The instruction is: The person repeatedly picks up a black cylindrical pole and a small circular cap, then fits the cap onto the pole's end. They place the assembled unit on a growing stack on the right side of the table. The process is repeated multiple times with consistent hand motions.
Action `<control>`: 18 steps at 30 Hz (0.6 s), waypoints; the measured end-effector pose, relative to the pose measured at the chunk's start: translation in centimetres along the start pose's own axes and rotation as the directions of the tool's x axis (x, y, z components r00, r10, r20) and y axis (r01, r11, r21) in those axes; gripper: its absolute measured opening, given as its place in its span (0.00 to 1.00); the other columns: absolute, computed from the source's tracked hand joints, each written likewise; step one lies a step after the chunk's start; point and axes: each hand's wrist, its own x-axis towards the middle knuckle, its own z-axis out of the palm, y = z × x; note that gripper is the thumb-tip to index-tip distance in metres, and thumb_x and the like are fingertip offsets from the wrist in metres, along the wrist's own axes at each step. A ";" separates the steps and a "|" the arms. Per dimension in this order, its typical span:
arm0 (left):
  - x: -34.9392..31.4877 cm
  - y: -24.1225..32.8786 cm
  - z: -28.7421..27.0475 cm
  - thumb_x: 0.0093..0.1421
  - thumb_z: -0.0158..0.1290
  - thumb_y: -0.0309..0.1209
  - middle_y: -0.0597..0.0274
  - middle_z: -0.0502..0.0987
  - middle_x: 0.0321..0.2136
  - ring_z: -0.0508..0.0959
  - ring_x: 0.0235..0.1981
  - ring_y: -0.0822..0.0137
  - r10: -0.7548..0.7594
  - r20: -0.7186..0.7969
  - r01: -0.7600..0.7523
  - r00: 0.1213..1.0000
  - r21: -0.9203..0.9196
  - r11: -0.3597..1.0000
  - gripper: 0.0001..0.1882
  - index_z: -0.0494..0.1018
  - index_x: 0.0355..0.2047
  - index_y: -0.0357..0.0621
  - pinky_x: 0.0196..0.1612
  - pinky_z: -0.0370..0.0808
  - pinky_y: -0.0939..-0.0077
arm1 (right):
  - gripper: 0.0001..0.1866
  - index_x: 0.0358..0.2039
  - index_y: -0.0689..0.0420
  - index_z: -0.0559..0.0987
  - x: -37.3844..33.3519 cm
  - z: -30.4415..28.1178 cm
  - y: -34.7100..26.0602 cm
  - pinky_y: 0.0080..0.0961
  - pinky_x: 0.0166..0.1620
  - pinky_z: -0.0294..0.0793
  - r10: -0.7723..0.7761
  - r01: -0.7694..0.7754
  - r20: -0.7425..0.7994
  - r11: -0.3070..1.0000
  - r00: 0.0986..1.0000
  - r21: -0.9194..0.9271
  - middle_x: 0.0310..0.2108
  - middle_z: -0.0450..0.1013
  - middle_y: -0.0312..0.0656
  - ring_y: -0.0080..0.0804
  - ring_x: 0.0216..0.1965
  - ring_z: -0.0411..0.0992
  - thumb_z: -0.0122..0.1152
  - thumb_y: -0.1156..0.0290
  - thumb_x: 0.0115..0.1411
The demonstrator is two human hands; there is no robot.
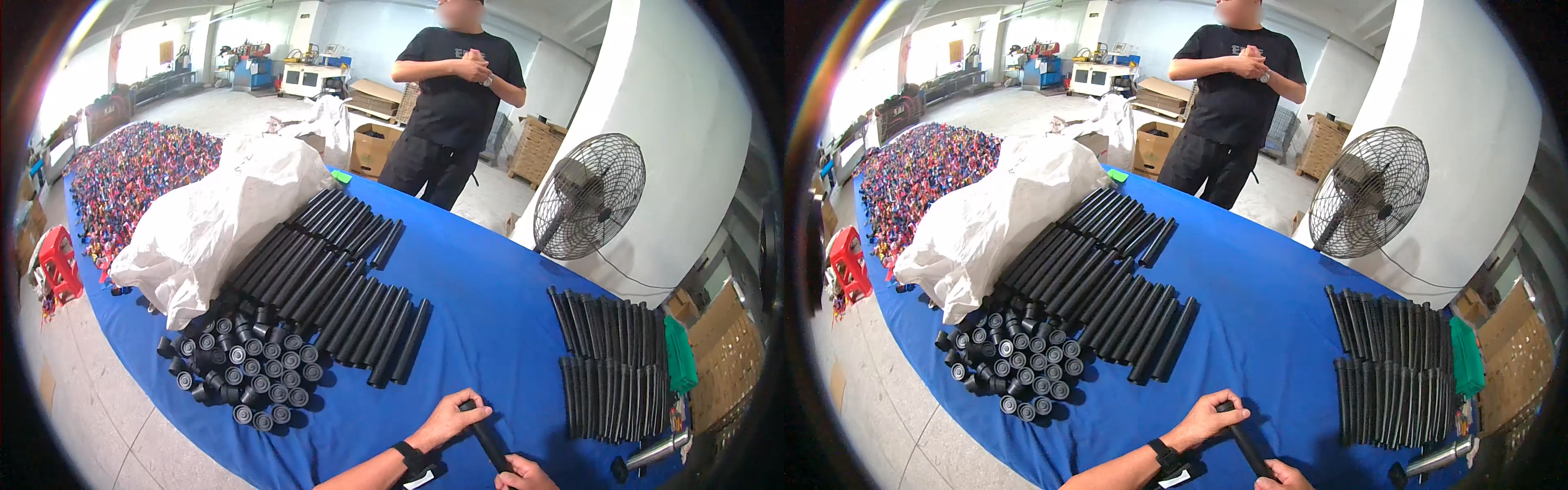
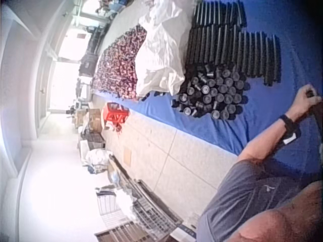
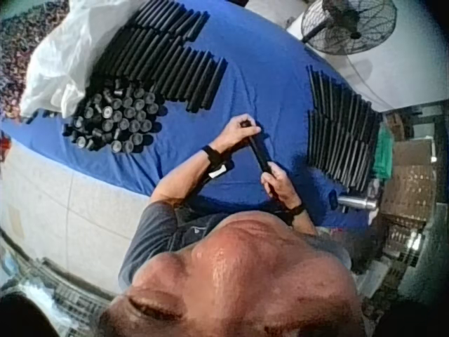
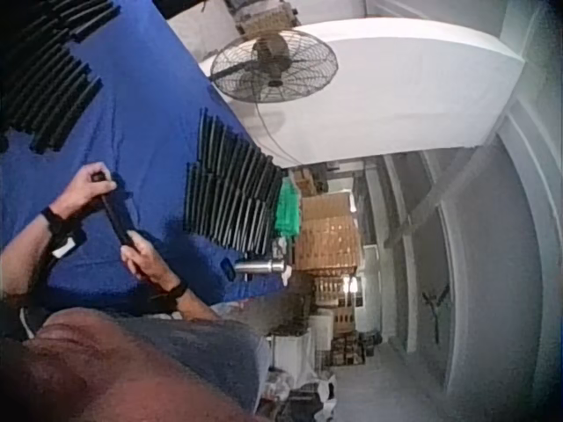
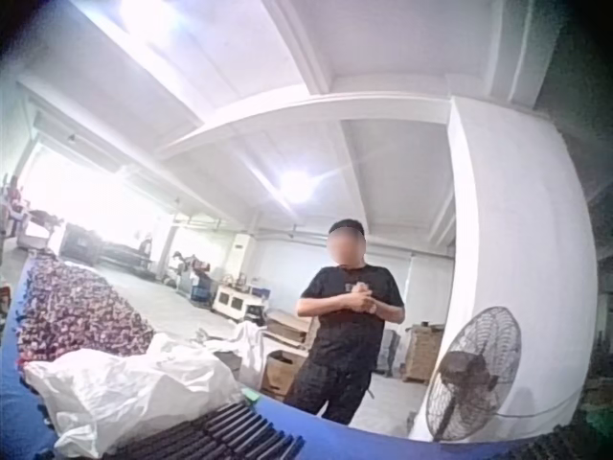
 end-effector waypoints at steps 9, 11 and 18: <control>-0.3 0.4 0.3 0.64 0.64 0.37 0.78 0.66 0.20 0.63 0.19 0.83 0.047 0.013 -0.046 0.999 -0.079 0.996 0.11 0.74 0.32 0.50 0.22 0.57 0.83 | 0.23 0.60 0.63 0.69 -0.6 0.4 0.3 0.17 0.18 0.63 -0.057 -0.032 0.169 0.878 0.984 0.477 0.26 0.72 0.37 0.21 0.14 0.63 0.49 0.59 0.74; -0.1 0.1 0.3 0.63 0.65 0.37 0.78 0.66 0.19 0.62 0.17 0.83 0.092 -0.004 -0.092 0.996 -0.037 0.995 0.11 0.74 0.32 0.50 0.20 0.56 0.84 | 0.22 0.60 0.63 0.69 -0.5 0.1 0.6 0.17 0.19 0.63 -0.040 -0.031 0.142 0.885 0.989 0.464 0.25 0.71 0.36 0.21 0.14 0.62 0.49 0.59 0.74; 0.0 0.1 -0.1 0.63 0.65 0.37 0.78 0.67 0.19 0.62 0.17 0.84 0.007 0.025 -0.006 1.000 -0.041 0.999 0.11 0.74 0.34 0.50 0.20 0.56 0.84 | 0.22 0.58 0.61 0.71 -0.2 -0.5 0.8 0.18 0.19 0.66 -0.040 0.035 0.027 0.987 0.999 0.156 0.27 0.74 0.36 0.22 0.16 0.66 0.50 0.58 0.74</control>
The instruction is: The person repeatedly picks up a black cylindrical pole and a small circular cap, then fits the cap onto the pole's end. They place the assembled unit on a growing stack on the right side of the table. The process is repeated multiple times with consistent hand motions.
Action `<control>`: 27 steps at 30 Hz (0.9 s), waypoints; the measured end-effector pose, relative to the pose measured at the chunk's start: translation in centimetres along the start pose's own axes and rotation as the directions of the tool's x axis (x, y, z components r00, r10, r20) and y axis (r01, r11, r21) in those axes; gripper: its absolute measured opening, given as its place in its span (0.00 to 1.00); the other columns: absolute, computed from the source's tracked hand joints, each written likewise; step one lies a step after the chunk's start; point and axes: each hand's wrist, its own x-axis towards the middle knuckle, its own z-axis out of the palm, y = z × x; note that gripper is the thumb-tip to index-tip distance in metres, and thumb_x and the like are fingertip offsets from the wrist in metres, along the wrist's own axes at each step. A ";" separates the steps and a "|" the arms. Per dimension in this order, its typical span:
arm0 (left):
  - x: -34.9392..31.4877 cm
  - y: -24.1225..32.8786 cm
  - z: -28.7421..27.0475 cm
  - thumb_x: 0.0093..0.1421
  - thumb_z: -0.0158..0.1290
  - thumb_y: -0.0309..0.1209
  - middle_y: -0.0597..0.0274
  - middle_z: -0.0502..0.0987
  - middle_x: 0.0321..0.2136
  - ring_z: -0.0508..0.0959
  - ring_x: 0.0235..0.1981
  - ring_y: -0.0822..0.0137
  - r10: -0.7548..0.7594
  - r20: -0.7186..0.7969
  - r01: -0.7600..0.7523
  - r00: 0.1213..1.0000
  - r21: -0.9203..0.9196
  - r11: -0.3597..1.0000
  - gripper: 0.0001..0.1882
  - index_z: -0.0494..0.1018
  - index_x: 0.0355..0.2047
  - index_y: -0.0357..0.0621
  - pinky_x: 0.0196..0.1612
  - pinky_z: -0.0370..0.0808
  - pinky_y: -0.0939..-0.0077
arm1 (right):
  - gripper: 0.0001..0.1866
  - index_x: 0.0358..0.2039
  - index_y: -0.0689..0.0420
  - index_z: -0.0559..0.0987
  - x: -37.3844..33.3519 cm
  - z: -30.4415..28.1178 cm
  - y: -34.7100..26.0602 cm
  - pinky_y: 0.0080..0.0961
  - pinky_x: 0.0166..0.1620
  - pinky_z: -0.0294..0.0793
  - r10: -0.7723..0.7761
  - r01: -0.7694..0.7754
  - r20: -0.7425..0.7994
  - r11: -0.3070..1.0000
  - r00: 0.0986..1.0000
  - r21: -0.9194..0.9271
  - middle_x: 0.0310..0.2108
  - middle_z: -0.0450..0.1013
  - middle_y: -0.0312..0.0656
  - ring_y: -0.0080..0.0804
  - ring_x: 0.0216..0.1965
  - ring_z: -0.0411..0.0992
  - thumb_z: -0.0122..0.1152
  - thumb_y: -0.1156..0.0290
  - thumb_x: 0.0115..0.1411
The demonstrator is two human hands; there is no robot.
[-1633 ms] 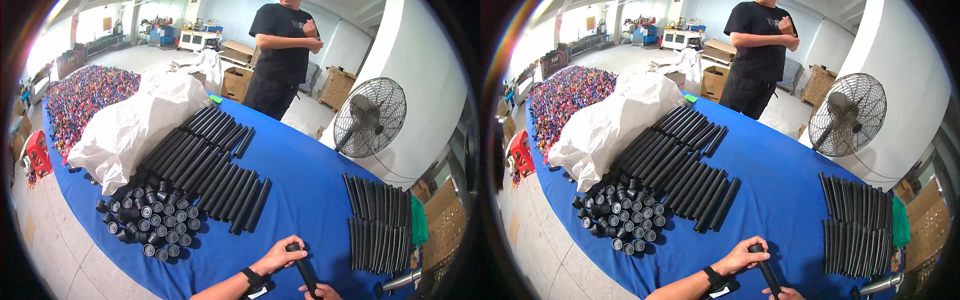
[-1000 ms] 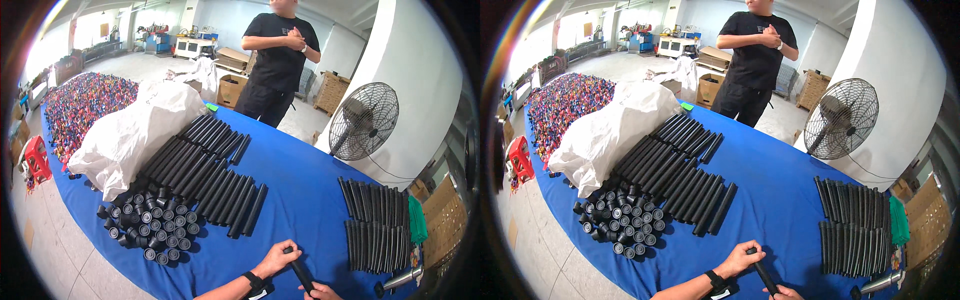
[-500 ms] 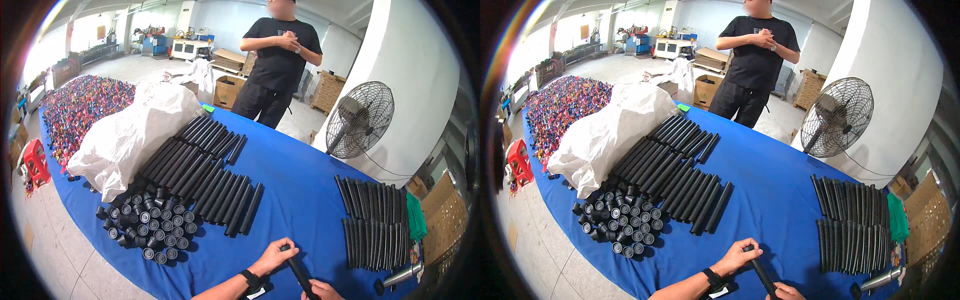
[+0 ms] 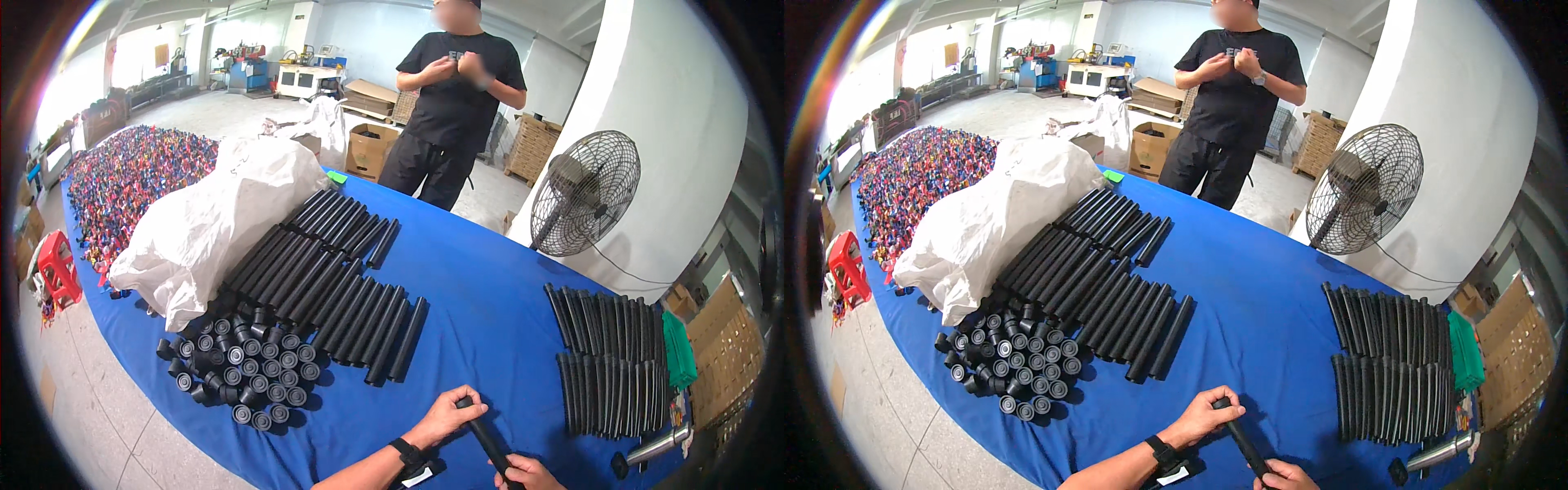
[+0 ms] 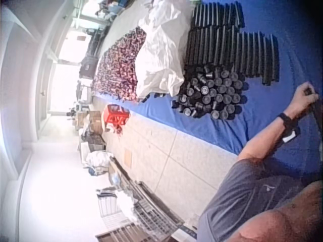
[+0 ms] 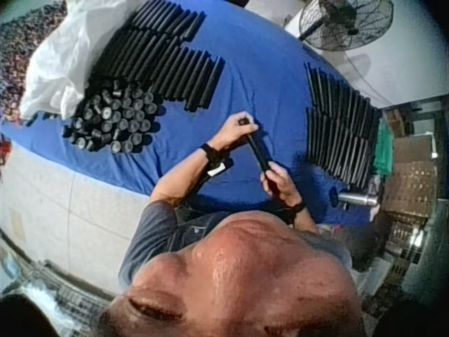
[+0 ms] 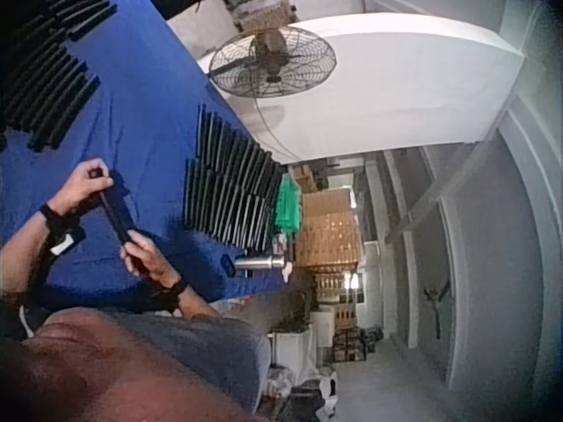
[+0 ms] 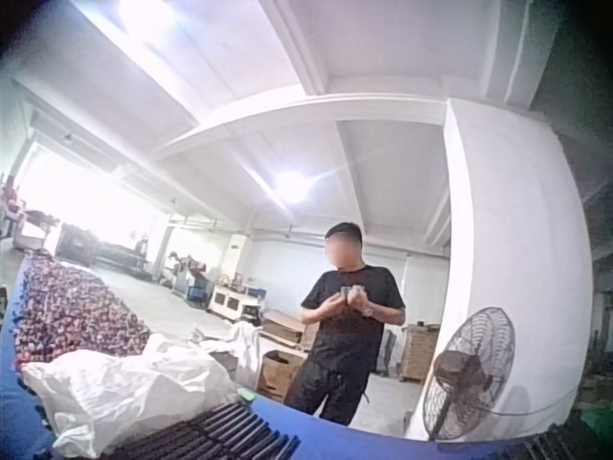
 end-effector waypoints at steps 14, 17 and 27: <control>-0.3 0.3 0.0 0.64 0.64 0.36 0.78 0.67 0.19 0.62 0.16 0.83 -0.038 0.036 0.042 0.999 -0.113 0.993 0.09 0.74 0.36 0.50 0.18 0.55 0.84 | 0.19 0.56 0.60 0.73 -0.4 1.4 -1.9 0.17 0.19 0.65 0.076 -0.080 0.024 0.973 0.997 0.217 0.28 0.75 0.35 0.20 0.16 0.67 0.50 0.60 0.74; -0.2 0.1 -0.1 0.64 0.63 0.36 0.77 0.68 0.20 0.63 0.16 0.83 -0.038 0.045 0.044 0.998 -0.140 0.989 0.09 0.74 0.37 0.49 0.18 0.56 0.84 | 0.18 0.57 0.59 0.73 -0.3 1.5 -1.9 0.17 0.19 0.65 0.028 -0.030 0.018 0.992 0.999 0.124 0.29 0.75 0.35 0.20 0.16 0.67 0.49 0.62 0.74; -0.3 0.1 0.0 0.64 0.64 0.34 0.75 0.70 0.21 0.64 0.16 0.82 -0.072 0.007 0.072 0.997 -0.075 0.995 0.10 0.75 0.39 0.48 0.18 0.59 0.83 | 0.16 0.53 0.58 0.75 -0.6 2.2 -1.0 0.18 0.21 0.66 -0.017 0.022 -0.039 0.991 0.999 0.132 0.30 0.75 0.35 0.20 0.19 0.69 0.51 0.61 0.73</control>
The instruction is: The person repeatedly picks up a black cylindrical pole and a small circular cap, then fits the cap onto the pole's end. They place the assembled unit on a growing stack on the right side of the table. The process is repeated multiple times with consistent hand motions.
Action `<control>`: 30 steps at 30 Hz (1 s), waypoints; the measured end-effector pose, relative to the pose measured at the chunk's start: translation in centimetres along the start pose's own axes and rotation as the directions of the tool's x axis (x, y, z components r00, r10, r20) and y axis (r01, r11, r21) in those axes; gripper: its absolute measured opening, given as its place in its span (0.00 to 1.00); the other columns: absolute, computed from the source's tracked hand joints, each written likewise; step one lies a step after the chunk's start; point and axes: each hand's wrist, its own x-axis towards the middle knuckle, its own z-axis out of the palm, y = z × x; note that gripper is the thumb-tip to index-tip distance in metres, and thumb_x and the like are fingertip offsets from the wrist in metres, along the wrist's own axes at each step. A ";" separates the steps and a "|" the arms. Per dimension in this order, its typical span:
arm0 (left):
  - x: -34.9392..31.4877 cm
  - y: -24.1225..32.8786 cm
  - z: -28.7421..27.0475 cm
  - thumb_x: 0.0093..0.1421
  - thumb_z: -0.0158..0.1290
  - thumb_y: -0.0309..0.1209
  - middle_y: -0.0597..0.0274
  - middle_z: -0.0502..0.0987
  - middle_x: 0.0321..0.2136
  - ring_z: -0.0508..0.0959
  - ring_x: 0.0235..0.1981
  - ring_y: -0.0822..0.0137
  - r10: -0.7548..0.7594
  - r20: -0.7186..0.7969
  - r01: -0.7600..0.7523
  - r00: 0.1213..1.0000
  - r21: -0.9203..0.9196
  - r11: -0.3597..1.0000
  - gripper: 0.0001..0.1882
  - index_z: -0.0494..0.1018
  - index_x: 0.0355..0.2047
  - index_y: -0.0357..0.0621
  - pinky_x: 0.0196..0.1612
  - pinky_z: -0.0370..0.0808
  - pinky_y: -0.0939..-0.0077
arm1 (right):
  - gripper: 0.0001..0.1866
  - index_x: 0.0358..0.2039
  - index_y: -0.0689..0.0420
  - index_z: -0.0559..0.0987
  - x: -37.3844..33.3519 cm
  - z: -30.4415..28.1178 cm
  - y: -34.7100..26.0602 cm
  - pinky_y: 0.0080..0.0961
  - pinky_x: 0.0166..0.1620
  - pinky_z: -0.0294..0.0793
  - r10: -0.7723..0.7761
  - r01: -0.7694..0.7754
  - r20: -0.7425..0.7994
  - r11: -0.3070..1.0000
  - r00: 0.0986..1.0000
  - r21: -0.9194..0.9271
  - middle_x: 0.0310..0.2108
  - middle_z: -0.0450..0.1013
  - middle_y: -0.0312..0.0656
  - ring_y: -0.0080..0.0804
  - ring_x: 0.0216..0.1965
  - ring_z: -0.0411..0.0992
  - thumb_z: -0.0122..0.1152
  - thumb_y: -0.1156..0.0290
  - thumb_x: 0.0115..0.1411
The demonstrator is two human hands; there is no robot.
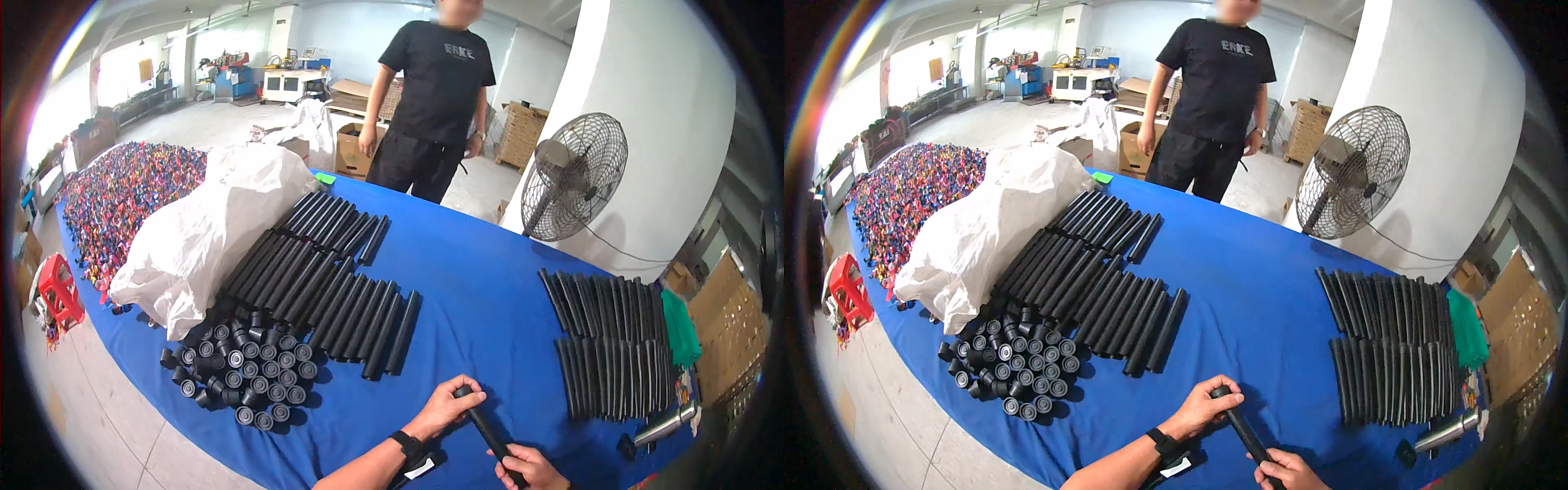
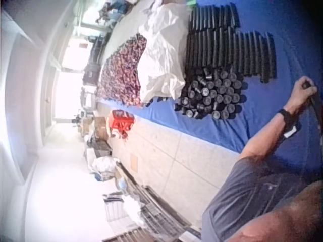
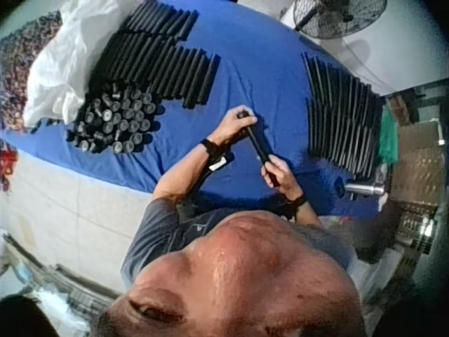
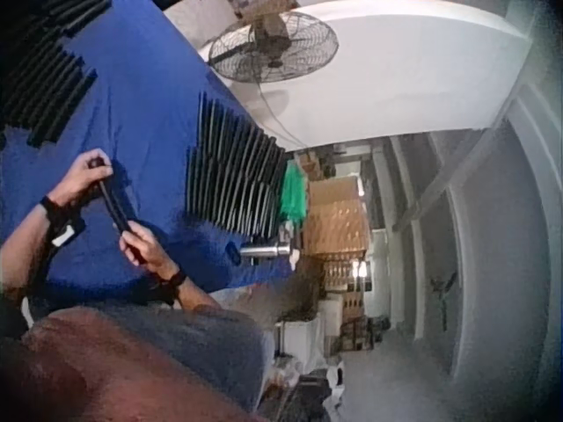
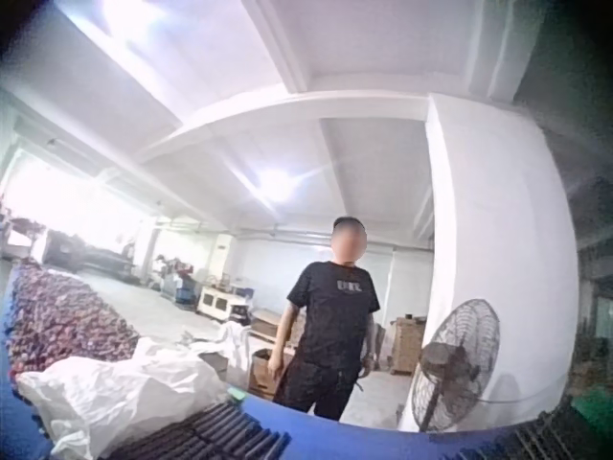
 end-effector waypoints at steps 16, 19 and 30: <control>0.5 -0.2 1.0 0.60 0.64 0.25 0.61 0.76 0.34 0.76 0.26 0.72 -0.001 0.035 0.006 0.999 -0.132 0.991 0.23 0.70 0.54 0.43 0.26 0.74 0.79 | 0.19 0.57 0.60 0.72 0.8 -3.2 2.7 0.18 0.20 0.68 -0.003 -0.006 0.104 0.996 0.995 0.085 0.32 0.74 0.38 0.19 0.22 0.71 0.55 0.60 0.73; 1.0 -0.6 1.1 0.59 0.65 0.24 0.57 0.77 0.34 0.77 0.26 0.69 -0.011 0.012 0.011 1.000 0.005 1.000 0.26 0.69 0.56 0.41 0.27 0.76 0.76 | 0.18 0.55 0.59 0.73 0.8 -4.0 3.8 0.18 0.21 0.68 -0.034 0.034 0.026 0.999 0.999 -0.012 0.33 0.75 0.36 0.17 0.22 0.71 0.56 0.61 0.72; 0.8 -0.7 0.9 0.58 0.66 0.23 0.53 0.78 0.38 0.78 0.27 0.66 -0.060 0.070 0.066 0.996 -0.083 0.994 0.30 0.68 0.60 0.43 0.30 0.78 0.74 | 0.22 0.59 0.59 0.70 1.0 -5.5 4.5 0.18 0.19 0.69 -0.020 0.021 0.101 1.000 0.995 -0.010 0.36 0.77 0.40 0.20 0.21 0.72 0.52 0.56 0.74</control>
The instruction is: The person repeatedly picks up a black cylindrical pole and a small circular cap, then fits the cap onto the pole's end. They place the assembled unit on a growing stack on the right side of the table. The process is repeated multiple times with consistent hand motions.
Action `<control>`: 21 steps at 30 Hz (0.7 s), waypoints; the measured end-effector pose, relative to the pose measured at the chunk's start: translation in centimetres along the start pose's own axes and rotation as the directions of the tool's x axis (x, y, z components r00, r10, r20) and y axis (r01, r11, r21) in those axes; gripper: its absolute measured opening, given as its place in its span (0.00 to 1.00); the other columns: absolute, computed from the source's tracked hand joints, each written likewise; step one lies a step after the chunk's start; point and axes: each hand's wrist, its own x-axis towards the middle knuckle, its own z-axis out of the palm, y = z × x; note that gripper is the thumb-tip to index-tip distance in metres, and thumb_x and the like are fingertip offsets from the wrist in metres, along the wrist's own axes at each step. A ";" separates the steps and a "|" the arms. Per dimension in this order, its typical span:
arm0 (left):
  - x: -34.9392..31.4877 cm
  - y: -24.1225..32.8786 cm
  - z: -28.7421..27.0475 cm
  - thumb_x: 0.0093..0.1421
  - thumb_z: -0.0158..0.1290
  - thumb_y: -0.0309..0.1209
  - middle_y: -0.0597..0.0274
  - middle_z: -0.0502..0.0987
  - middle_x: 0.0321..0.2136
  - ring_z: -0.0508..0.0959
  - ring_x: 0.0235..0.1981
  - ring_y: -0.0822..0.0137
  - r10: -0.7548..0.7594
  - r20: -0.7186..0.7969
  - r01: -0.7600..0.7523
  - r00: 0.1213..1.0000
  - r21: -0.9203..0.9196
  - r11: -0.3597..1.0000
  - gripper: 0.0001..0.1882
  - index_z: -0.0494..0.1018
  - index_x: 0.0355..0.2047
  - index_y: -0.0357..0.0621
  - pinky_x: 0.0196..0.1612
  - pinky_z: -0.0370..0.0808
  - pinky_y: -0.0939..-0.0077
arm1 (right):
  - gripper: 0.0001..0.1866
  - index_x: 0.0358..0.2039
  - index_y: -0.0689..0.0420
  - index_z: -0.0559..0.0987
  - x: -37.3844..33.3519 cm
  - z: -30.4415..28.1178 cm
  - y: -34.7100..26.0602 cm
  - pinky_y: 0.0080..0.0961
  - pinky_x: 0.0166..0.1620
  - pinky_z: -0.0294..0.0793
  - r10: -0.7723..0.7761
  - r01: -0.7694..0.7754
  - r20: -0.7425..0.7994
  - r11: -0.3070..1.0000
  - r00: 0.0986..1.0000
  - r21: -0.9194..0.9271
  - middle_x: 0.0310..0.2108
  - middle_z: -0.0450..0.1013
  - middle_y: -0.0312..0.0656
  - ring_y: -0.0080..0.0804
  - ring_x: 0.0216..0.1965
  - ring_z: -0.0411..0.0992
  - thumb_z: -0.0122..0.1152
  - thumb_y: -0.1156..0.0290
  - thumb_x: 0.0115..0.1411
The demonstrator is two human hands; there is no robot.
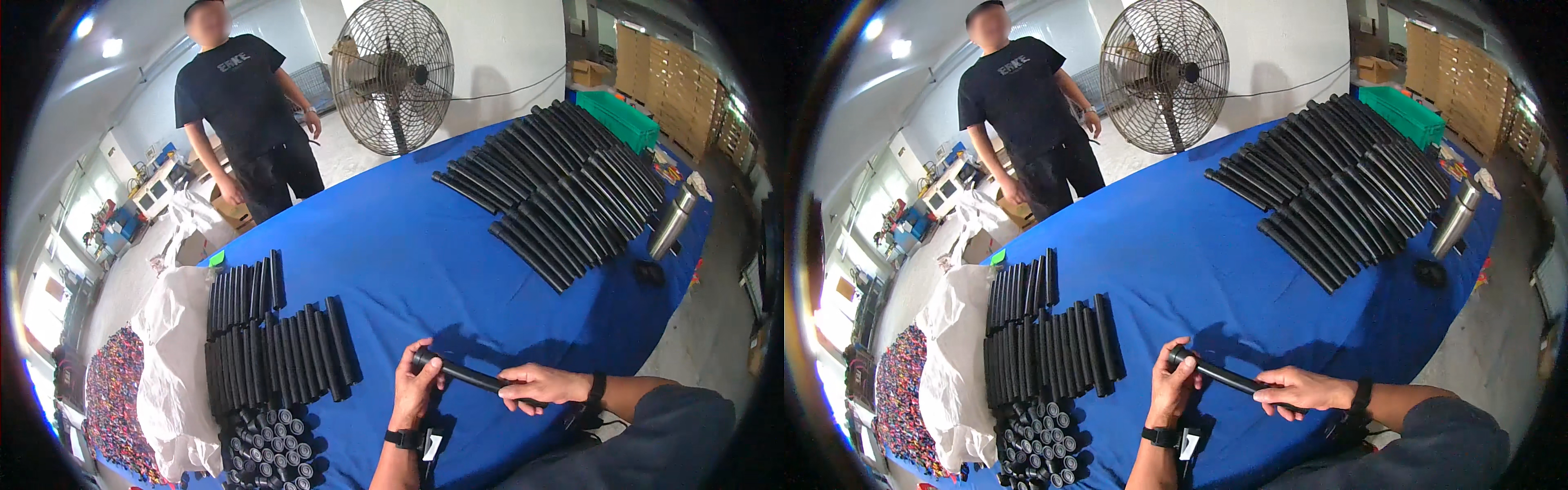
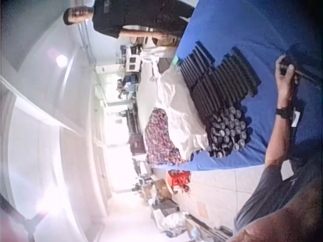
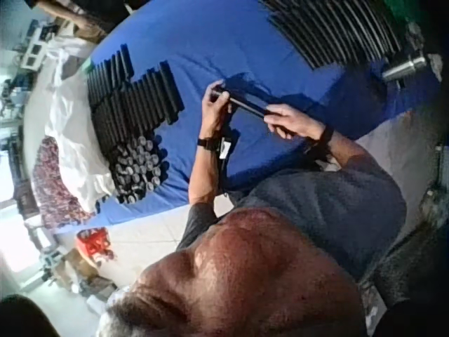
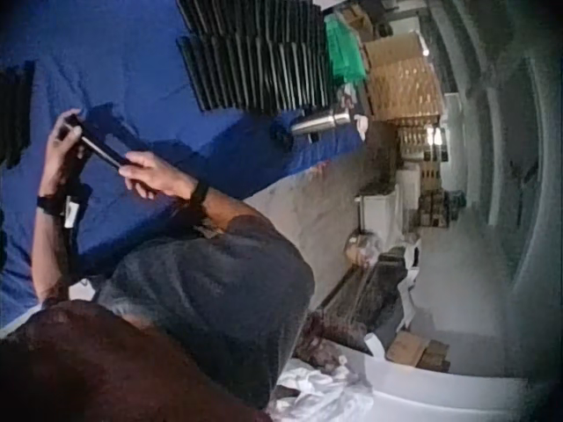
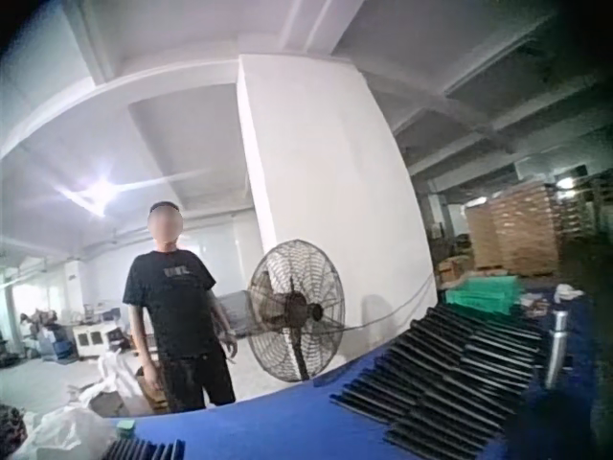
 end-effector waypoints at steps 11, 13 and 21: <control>0.2 -0.2 0.2 0.71 0.52 0.44 0.58 0.75 0.52 0.77 0.50 0.62 0.089 -0.025 -0.092 0.996 -0.333 0.938 0.30 0.60 0.68 0.49 0.47 0.81 0.67 | 0.20 0.62 0.63 0.67 0.3 2.4 -3.1 0.18 0.19 0.72 -0.028 0.071 -0.150 0.954 0.988 0.291 0.35 0.74 0.42 0.22 0.23 0.74 0.49 0.66 0.75; -0.1 0.1 -0.5 0.73 0.49 0.42 0.54 0.75 0.53 0.78 0.52 0.60 0.101 -0.066 -0.119 0.993 -0.371 0.921 0.26 0.62 0.68 0.49 0.51 0.81 0.65 | 0.25 0.68 0.63 0.63 0.7 3.8 -4.1 0.17 0.21 0.73 -0.128 0.156 -0.208 0.980 0.970 0.127 0.36 0.74 0.41 0.22 0.23 0.73 0.52 0.70 0.73; 0.2 0.2 -1.3 0.72 0.51 0.30 0.46 0.73 0.57 0.77 0.57 0.52 0.176 -0.151 -0.230 0.973 -0.512 0.828 0.25 0.62 0.68 0.46 0.56 0.81 0.62 | 0.25 0.61 0.68 0.71 0.5 5.9 -5.2 0.27 0.34 0.76 -0.599 0.254 -0.236 0.618 0.766 -0.744 0.42 0.74 0.50 0.34 0.34 0.75 0.58 0.80 0.63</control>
